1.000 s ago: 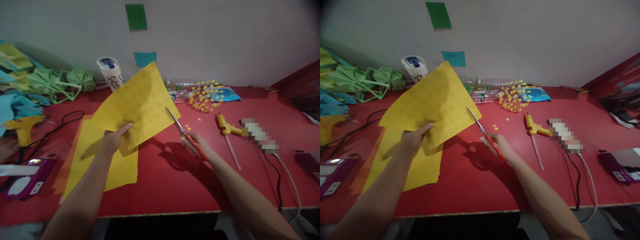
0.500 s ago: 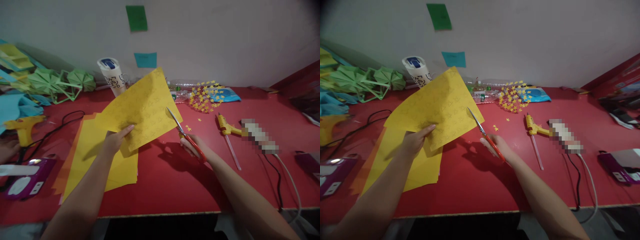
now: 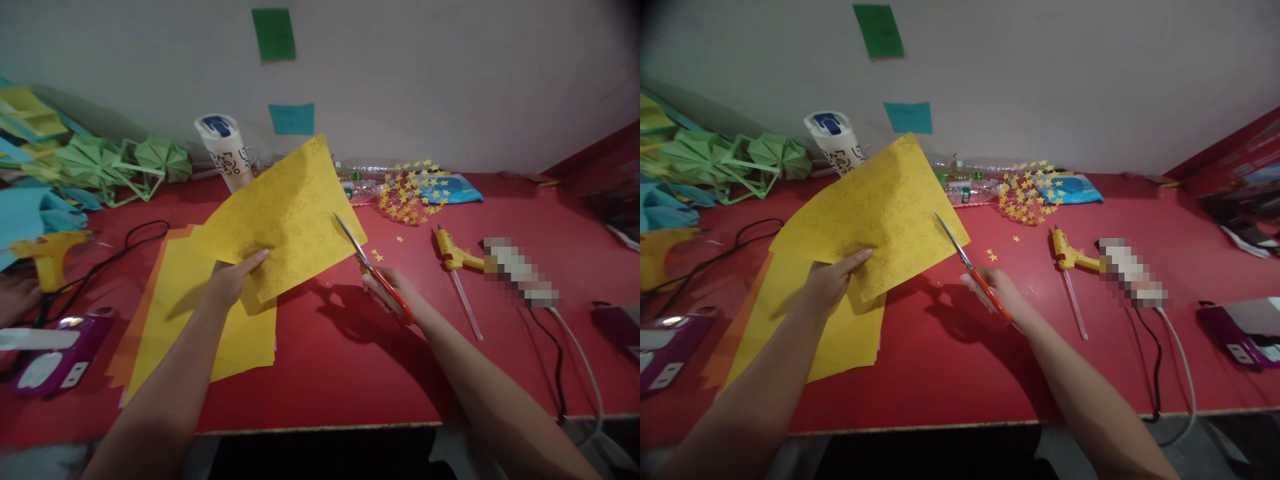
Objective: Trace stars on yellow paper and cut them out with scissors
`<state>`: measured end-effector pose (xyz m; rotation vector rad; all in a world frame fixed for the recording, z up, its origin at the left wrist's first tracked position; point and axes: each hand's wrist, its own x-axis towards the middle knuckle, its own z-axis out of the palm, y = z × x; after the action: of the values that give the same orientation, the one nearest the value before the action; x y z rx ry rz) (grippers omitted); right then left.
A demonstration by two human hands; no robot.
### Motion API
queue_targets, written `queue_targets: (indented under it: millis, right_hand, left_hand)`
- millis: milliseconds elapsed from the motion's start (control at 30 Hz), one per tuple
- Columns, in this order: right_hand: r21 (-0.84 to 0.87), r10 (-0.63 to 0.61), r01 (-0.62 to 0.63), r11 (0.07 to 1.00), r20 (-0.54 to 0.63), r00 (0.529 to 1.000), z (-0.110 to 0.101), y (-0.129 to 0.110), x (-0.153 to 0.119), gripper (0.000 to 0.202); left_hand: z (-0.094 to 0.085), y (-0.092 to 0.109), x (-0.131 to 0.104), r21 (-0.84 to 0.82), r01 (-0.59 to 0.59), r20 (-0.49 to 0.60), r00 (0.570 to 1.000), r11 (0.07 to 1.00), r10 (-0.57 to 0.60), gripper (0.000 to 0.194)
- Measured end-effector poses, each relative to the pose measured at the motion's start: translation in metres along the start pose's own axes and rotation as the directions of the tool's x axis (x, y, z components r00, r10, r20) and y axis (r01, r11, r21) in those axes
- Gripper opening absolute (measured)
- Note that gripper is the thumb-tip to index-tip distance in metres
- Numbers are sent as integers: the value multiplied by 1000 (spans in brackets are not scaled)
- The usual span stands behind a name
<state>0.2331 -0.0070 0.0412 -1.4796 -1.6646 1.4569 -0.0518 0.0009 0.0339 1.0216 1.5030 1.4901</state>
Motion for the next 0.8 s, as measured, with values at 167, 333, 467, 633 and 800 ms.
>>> queue_targets:
  millis: [167, 333, 467, 633, 800]
  right_hand:
    - [18, 29, -29, 999, -16, 999, 1, -2, 0, 58]
    - [12, 34, -33, 999, -37, 999, 2, -5, -1, 55]
    - [26, 33, -32, 999, -31, 999, 2, -3, 0, 53]
    - [29, 12, -12, 1000, -10, 1000, 2, 0, 0, 50]
    - [-17, -9, 9, 1000, 6, 1000, 2, 1, 0, 51]
  left_hand:
    - [0, 0, 0, 11, 6, -15, 1000, 1000, -6, 46]
    - [-3, -6, 4, 8, 23, 14, 1000, 1000, -23, 42]
    - [-3, -8, 5, 0, 46, 36, 998, 999, -46, 42]
    - [-1, -3, 1, -9, 4, 42, 999, 1000, -4, 43]
    - [0, 4, -3, 42, 68, 57, 996, 997, -71, 46]
